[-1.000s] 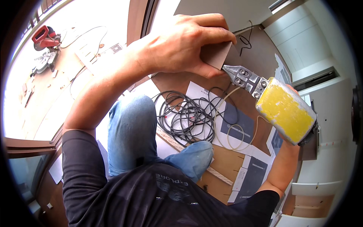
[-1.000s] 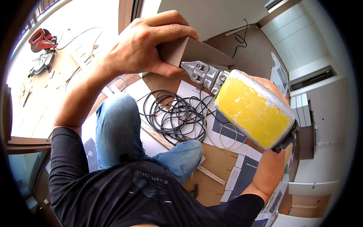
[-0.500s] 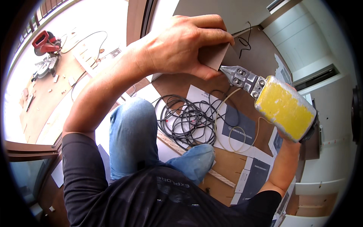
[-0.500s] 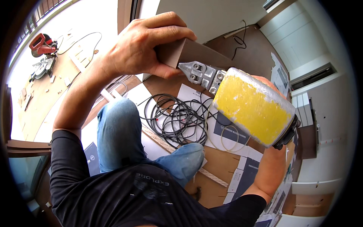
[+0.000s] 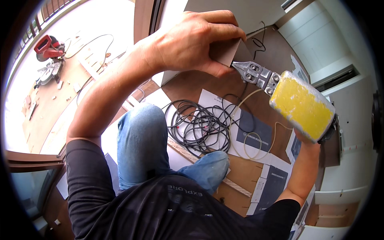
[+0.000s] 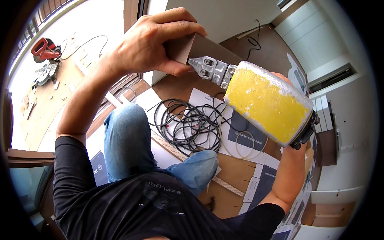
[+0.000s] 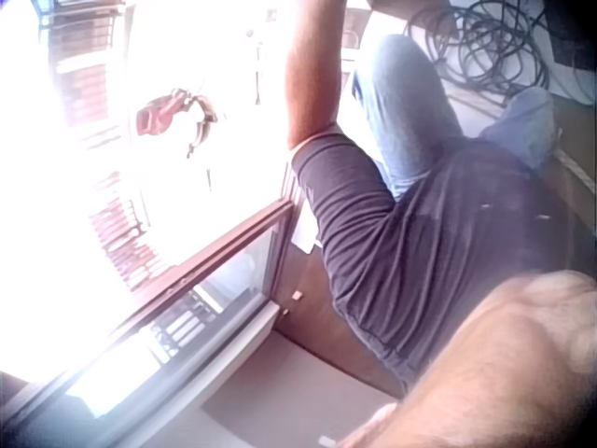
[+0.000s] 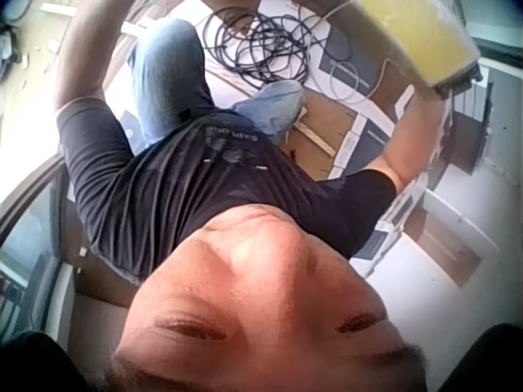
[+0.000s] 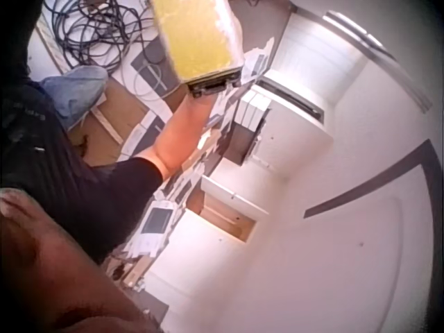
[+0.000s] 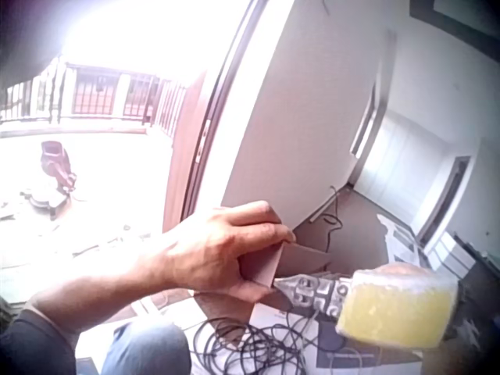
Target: The person installs a wood baseboard along a wall by first cutting the corner with a pneumatic cutter, then hammering the piece into place against the wall and securing it with a pneumatic nail gun.
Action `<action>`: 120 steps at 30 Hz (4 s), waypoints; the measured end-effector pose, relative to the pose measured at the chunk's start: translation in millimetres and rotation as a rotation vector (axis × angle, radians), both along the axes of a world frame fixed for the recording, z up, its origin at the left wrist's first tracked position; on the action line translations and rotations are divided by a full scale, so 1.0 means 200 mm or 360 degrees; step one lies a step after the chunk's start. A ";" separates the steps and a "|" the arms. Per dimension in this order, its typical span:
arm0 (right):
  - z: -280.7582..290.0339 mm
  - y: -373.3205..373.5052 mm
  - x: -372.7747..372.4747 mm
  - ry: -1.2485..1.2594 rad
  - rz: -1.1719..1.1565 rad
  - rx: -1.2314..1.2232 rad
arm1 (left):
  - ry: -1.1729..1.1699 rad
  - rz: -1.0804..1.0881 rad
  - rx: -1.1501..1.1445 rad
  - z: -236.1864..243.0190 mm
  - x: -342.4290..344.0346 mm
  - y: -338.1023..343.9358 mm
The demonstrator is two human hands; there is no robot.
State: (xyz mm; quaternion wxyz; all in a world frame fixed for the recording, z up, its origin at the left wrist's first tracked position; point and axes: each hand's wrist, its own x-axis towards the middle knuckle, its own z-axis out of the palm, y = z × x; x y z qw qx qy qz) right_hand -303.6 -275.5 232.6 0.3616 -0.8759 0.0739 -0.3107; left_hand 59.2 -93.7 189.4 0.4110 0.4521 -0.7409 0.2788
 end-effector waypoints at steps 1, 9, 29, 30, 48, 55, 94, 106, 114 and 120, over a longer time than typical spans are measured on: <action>0.00 0.00 0.00 0.0000 -0.0009 -0.0021 | -0.0014 -0.0008 -0.0028 0.01 0.00 0.00; 0.01 -0.01 -0.03 0.0002 -0.0076 -0.0208 | 0.0040 -0.0016 -0.0001 0.02 -0.01 -0.02; 0.00 -0.05 -0.05 0.0033 -0.0167 -0.0568 | -0.0062 -0.0002 -0.0054 0.04 -0.01 -0.01; 0.01 -0.06 -0.05 0.0044 -0.0176 -0.0608 | -0.0015 -0.0005 -0.0086 0.04 -0.02 -0.01; -0.07 -0.15 -0.06 0.0203 -0.0293 -0.0908 | 0.0111 -0.0088 0.0225 0.13 -0.05 -0.04; -0.38 -0.16 -0.25 0.0507 -0.0206 -0.0067 | 0.0179 0.0033 0.0184 0.14 0.02 0.09; -2.42 0.15 0.04 0.1501 -0.1064 -0.0097 | 0.1574 -0.0742 0.0972 0.00 0.26 0.19; -1.54 0.04 0.41 -0.0816 -0.0287 0.2711 | -0.0093 -0.0513 0.1420 -0.16 -0.39 0.40; -1.49 0.02 0.43 -0.0762 -0.0402 0.2740 | -0.0291 -0.0209 0.1443 -0.37 -0.54 0.46; -1.46 -0.15 0.45 -0.0874 -0.0418 0.2749 | 0.0875 0.0138 0.0939 -0.54 -0.30 0.56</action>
